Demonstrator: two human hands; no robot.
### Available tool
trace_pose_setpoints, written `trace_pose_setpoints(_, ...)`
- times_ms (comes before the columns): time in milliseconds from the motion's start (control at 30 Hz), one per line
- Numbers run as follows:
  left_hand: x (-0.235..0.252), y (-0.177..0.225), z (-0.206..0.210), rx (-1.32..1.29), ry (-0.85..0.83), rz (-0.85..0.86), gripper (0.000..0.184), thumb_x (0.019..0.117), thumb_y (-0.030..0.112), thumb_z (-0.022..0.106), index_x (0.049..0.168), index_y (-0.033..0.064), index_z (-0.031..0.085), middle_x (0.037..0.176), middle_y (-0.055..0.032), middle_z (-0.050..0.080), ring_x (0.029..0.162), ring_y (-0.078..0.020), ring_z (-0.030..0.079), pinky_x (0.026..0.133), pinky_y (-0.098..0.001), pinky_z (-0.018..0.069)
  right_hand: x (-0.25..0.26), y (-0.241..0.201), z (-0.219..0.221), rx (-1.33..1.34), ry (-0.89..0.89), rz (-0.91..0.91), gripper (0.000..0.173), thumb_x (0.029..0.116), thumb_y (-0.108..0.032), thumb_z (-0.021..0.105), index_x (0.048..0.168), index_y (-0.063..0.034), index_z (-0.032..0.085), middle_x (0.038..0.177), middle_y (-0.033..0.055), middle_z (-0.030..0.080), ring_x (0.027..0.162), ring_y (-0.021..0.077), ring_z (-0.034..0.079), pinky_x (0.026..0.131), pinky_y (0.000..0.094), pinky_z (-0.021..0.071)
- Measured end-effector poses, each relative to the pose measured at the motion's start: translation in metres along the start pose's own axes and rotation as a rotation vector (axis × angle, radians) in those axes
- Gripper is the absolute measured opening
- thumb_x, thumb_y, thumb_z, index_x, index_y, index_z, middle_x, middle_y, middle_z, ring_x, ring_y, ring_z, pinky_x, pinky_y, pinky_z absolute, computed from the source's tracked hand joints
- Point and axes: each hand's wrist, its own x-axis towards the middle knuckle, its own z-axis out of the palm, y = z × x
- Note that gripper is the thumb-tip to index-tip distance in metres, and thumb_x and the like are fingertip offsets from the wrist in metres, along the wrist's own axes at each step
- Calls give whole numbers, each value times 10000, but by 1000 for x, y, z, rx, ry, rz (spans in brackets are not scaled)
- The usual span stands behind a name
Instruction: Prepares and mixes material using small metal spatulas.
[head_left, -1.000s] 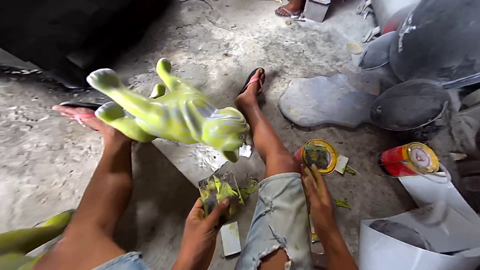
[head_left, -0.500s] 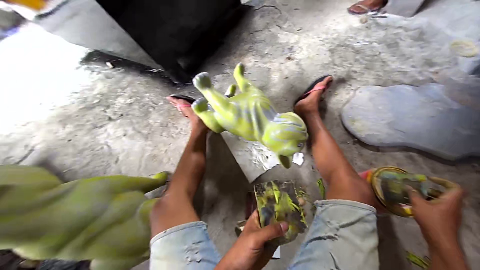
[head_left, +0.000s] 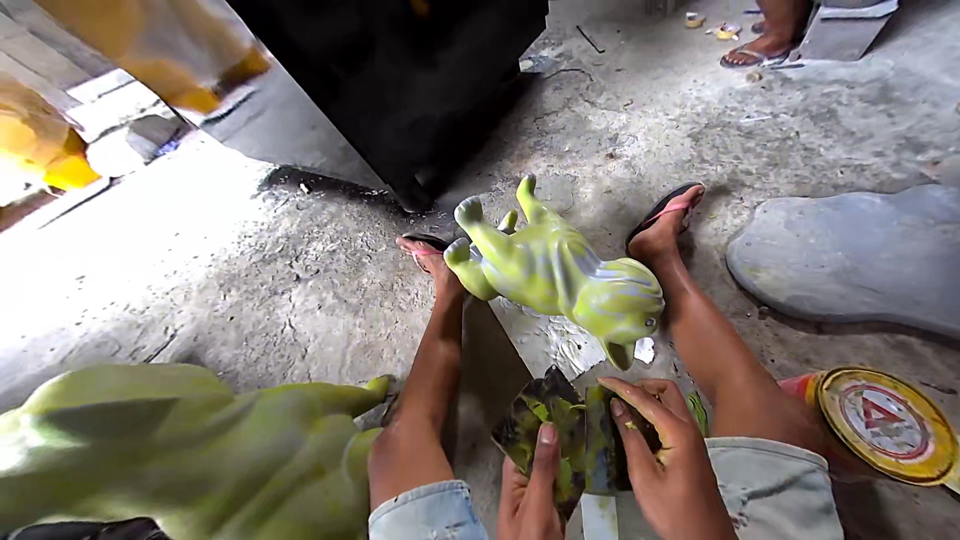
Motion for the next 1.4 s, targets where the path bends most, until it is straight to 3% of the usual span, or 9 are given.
trace_pose_setpoints(100,4,11,-20,-183,-186,-116,459,1044,237,560,1445,36,460,1278,-151,672,1142,-238,676,1004,-448,557,4,-15,15,-166,29,-61,275,932,-289,613,1152,-332,772,1149,-6,642,1047,144,624,816,375,572)
trace_pose_setpoints(167,5,13,-12,-163,-60,-102,451,1012,417,599,1287,59,620,1135,-105,732,1043,-186,714,941,-410,592,6,-22,27,-282,4,-109,271,943,-451,607,1123,-328,769,1111,-12,655,1032,172,623,774,387,559)
trace_pose_setpoints(367,5,-3,-5,-33,49,-22,972,893,832,422,1460,43,438,1266,-65,668,1178,-154,649,1010,-396,556,26,-23,46,-543,103,-16,399,995,-525,526,1212,-259,730,1104,95,637,977,284,648,679,430,567)
trace_pose_setpoints(667,27,20,-10,229,43,111,996,925,837,219,1454,17,421,1336,-55,601,1269,-72,563,1082,-323,488,23,-37,78,-352,192,-314,211,974,-387,609,1024,-305,795,1022,32,641,921,195,622,680,344,533)
trace_pose_setpoints(900,51,33,-18,181,-114,-77,929,902,868,190,1243,98,583,1035,-45,692,978,-129,680,855,-340,593,26,-31,102,-38,24,-488,158,970,-333,639,1059,-291,763,1065,56,652,964,190,634,745,361,569)
trace_pose_setpoints(967,53,32,-21,187,-140,-119,908,879,889,267,1189,110,616,1001,-43,698,938,-129,685,824,-331,590,24,-26,107,126,-60,-491,164,962,-301,639,1086,-273,744,1060,50,635,980,175,620,774,356,562)
trace_pose_setpoints(1033,51,25,-29,178,-175,-92,947,842,856,491,1352,59,539,1157,-69,687,1068,-145,671,931,-354,576,34,-19,101,264,-117,-497,180,959,-287,669,1120,-247,740,1058,20,635,990,135,622,820,341,575)
trace_pose_setpoints(1133,48,11,-30,243,-141,134,911,827,650,745,1382,-25,489,1187,-42,679,1094,-73,658,974,-282,558,61,-22,89,48,78,-387,191,973,-349,668,1089,-225,756,1080,2,646,1001,130,633,814,352,575)
trace_pose_setpoints(1400,62,24,-18,350,-103,57,757,881,655,686,1251,2,592,1043,-1,699,1006,-37,667,927,-239,557,46,-28,110,-153,146,-392,272,1005,-472,562,1072,-291,754,1060,32,590,953,170,595,720,340,536)
